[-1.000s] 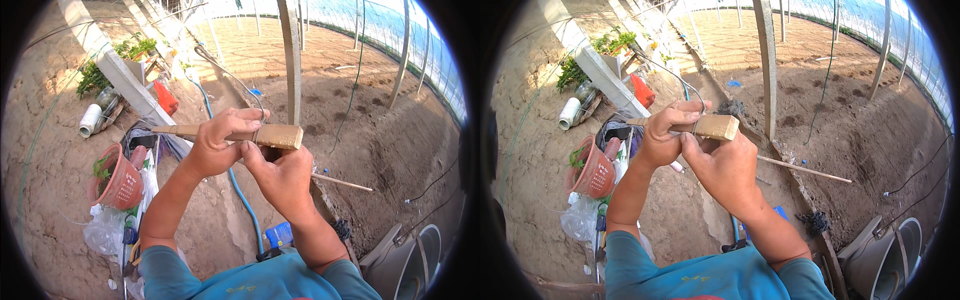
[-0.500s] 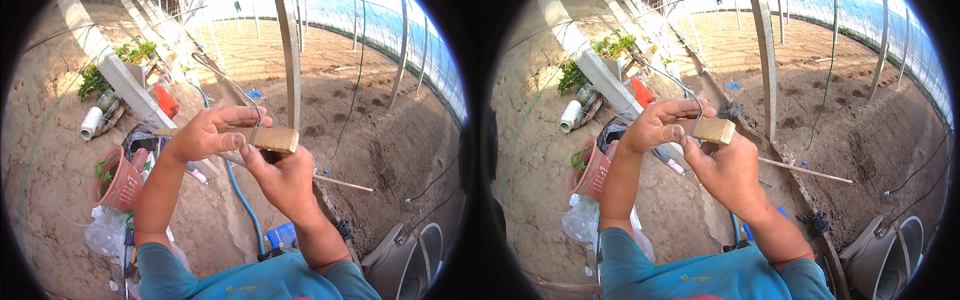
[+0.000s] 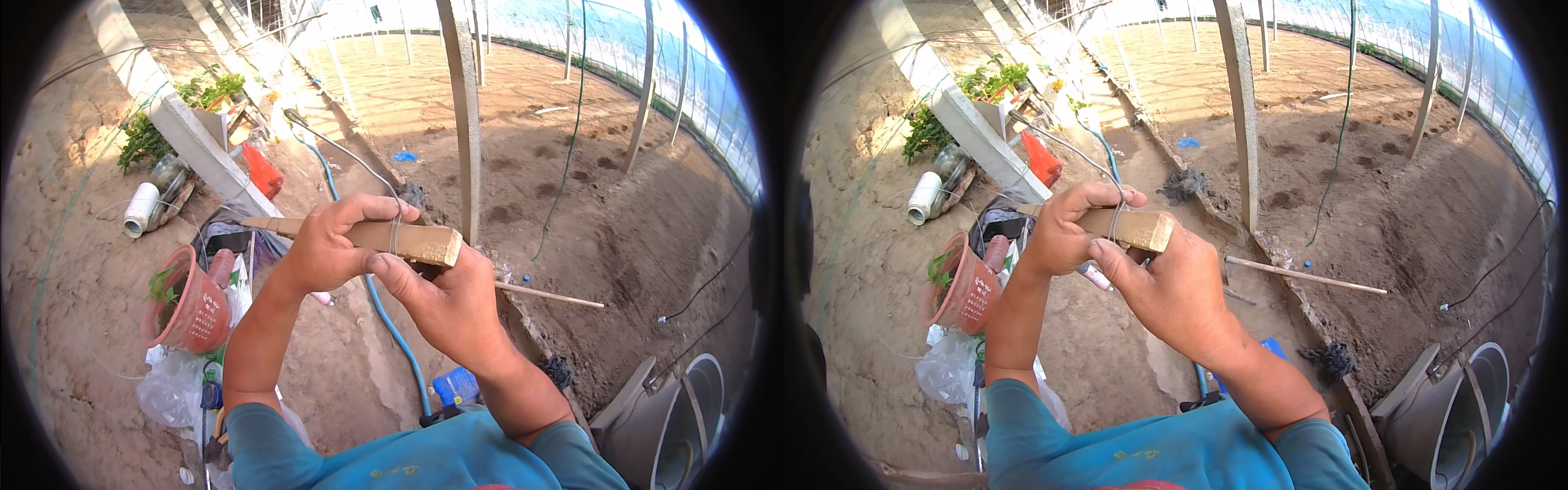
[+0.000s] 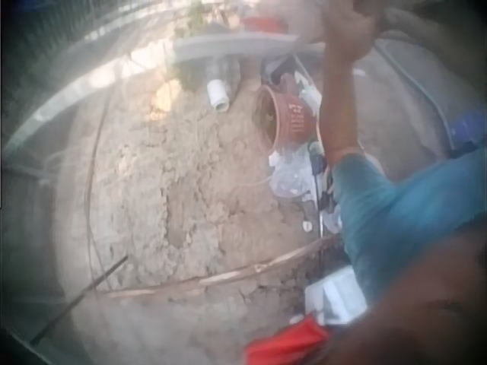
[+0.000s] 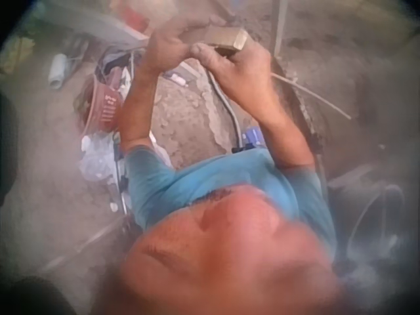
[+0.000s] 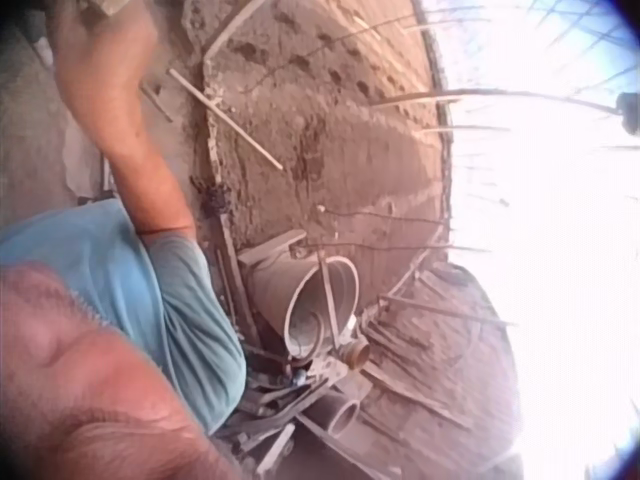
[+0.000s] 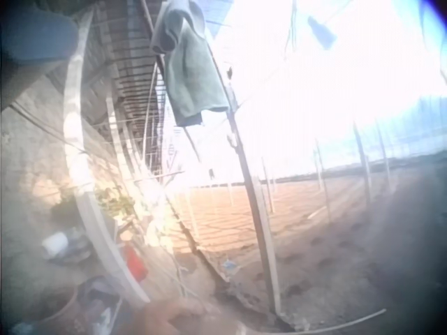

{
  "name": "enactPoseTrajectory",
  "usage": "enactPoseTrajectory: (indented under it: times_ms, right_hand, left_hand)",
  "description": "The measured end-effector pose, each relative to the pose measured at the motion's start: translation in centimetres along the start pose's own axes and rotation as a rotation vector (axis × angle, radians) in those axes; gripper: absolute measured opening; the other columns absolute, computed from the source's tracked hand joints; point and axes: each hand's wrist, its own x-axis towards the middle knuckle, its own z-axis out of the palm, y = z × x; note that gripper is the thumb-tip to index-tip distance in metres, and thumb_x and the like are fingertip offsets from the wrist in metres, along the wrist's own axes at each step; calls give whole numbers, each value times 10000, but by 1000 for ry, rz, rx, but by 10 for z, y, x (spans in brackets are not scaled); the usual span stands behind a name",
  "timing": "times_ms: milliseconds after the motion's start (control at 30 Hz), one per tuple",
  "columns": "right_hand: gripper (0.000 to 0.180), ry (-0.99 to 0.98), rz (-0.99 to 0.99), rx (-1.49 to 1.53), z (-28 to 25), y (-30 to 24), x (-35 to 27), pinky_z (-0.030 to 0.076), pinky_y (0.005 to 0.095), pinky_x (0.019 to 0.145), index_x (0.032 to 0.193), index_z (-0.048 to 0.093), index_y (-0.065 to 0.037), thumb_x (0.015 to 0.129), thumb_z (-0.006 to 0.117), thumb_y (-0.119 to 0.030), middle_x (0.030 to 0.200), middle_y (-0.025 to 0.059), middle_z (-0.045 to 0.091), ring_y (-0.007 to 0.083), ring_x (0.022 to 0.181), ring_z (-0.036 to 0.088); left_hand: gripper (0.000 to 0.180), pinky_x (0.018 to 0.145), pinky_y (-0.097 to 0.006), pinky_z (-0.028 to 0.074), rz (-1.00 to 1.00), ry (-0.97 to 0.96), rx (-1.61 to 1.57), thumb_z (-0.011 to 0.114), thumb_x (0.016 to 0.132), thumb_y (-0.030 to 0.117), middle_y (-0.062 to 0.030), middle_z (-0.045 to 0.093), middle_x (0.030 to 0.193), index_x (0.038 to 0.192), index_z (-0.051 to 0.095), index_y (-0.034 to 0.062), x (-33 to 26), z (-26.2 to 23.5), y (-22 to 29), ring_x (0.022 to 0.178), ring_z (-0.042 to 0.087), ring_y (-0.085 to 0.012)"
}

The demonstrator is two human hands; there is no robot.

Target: The person uses pliers to bend and secure a metal wire around a small wooden block, then attaches the block to a longer wooden stick. The person repeatedly adjusts the wire and positions the components while working in a greenhouse.

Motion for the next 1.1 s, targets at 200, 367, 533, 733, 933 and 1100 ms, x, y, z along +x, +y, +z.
enactPoseTrajectory:
  times_ms: [200,367,533,733,933,1100]
  right_hand:
    - [460,-35,49,6,2,1,-2,583,452,681,1091,749,-15,904,861,-419,839,176,756,379,770,753]
    - [415,-10,133,-34,4,2,-2,583,345,680,1020,701,34,882,902,-301,817,125,750,129,758,720]
    - [427,-50,159,-98,-2,-3,-2,588,397,675,1001,670,33,836,880,-299,802,193,731,291,731,758]
    - [428,-39,63,-114,3,8,-7,582,469,693,1066,663,35,848,847,-284,844,224,725,399,797,749]
    - [480,-44,34,-49,4,11,-7,587,532,718,1139,663,43,852,809,-314,840,267,735,465,807,731]
    - [329,-159,34,120,-8,9,-21,590,480,678,1123,645,14,982,753,-263,871,200,747,406,766,746]
  left_hand:
    - [481,1016,-417,601,98,67,68,894,869,161,-195,743,1316,1271,680,4,-15,0,-7,1216,725,-283]
    - [441,979,-427,610,300,128,450,779,920,117,-246,742,1311,1333,674,7,-19,5,-8,1148,752,-339]
    - [454,993,-425,606,249,223,334,805,872,34,-259,715,1348,1306,669,21,-29,15,-9,1176,737,-327]
    - [512,999,-423,611,310,115,281,845,797,-51,-265,684,1370,1261,666,75,-27,8,-7,1182,731,-314]
    - [511,884,-413,618,382,104,327,821,780,-105,-228,745,1257,1235,692,87,-21,2,-12,1054,756,-312]
    - [484,855,-413,610,424,98,368,903,774,9,-216,768,1194,1208,697,69,-21,4,-6,1010,754,-315]
